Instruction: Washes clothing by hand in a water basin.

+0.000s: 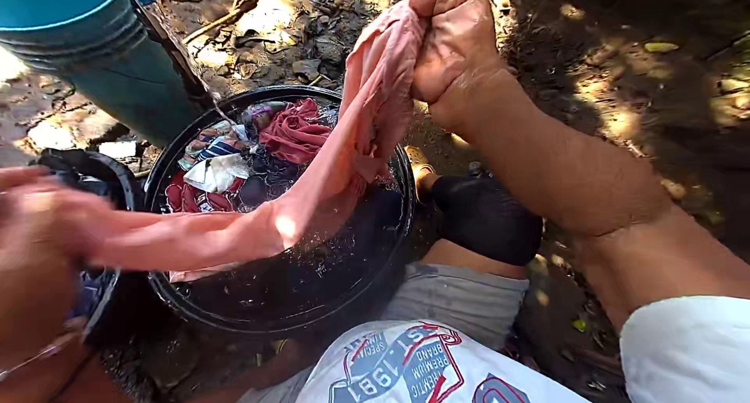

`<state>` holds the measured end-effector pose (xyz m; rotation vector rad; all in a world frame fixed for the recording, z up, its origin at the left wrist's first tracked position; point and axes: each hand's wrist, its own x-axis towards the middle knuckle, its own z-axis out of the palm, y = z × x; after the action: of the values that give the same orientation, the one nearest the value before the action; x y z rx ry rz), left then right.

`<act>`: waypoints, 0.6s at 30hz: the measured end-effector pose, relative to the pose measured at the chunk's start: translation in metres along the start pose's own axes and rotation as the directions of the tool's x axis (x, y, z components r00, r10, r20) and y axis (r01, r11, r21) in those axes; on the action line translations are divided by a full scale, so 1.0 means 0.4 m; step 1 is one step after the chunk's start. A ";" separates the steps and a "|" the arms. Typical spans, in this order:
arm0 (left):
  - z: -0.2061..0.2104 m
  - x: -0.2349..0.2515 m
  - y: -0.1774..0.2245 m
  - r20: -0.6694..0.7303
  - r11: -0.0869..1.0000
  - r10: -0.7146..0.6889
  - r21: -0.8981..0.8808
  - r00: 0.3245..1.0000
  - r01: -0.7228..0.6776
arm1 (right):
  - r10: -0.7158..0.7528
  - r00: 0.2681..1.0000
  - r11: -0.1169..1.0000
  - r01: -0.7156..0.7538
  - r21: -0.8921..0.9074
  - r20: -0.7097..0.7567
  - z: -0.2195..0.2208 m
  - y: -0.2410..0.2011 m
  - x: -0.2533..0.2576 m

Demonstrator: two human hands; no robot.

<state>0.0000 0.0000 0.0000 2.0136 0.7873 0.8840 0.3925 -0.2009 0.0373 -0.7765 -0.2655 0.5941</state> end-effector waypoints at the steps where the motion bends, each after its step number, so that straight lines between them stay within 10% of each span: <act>1: 0.090 0.009 0.033 0.163 0.992 0.015 0.120 0.986 -0.035 | 0.024 0.999 1.000 -0.024 -0.002 0.047 0.025 0.009 -0.023; 8: 0.478 0.007 0.018 0.566 0.977 0.042 0.148 0.823 -0.152 | 0.048 0.986 0.999 -0.044 -0.032 0.162 0.117 0.017 -0.095; 18: 0.223 0.056 0.104 0.095 0.921 -0.002 -0.387 0.996 0.038 | 0.004 0.998 0.997 -0.009 -0.079 -0.059 0.027 0.053 0.036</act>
<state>0.0927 -0.0397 0.0017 1.6779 0.5294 0.8527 0.3909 -0.1743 0.0296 -0.8699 -0.2338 0.5689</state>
